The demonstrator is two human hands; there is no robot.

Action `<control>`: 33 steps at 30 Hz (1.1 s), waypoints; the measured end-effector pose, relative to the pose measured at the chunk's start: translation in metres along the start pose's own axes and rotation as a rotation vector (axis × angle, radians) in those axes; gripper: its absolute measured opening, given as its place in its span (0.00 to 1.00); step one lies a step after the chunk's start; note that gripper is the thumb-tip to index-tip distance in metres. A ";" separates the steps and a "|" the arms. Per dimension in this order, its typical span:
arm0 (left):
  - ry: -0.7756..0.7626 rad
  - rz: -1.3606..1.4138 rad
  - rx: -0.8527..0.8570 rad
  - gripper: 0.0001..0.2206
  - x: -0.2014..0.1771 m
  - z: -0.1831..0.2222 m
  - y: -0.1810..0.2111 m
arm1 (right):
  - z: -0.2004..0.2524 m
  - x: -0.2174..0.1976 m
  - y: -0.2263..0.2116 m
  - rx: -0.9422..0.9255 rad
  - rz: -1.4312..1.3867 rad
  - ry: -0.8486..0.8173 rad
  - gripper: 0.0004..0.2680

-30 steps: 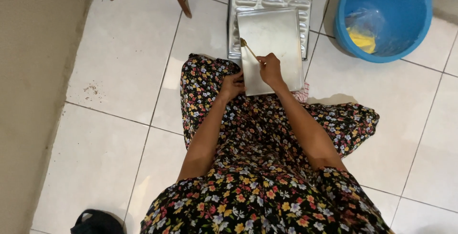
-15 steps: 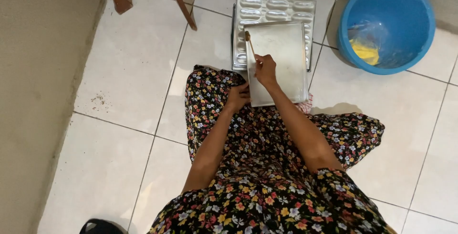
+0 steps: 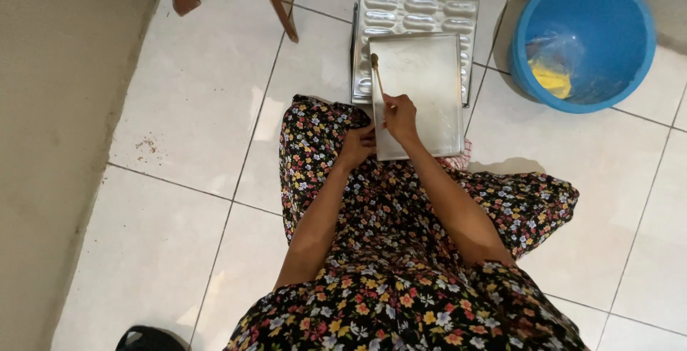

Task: Wiping a metal baking tray with a cloth and then applying a layer of oil or butter using a brush.

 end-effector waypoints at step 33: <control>0.059 0.008 -0.050 0.38 0.005 0.031 0.040 | -0.069 -0.045 0.020 0.068 -0.046 0.342 0.10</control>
Point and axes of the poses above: each hand's wrist, its own z-axis away from the middle knuckle, its own x-axis out of the palm, y = z × x, the point moved 8 cm from there along -z, towards the middle knuckle, and after that the axes turned 10 degrees about y, right-handed, at the moved point
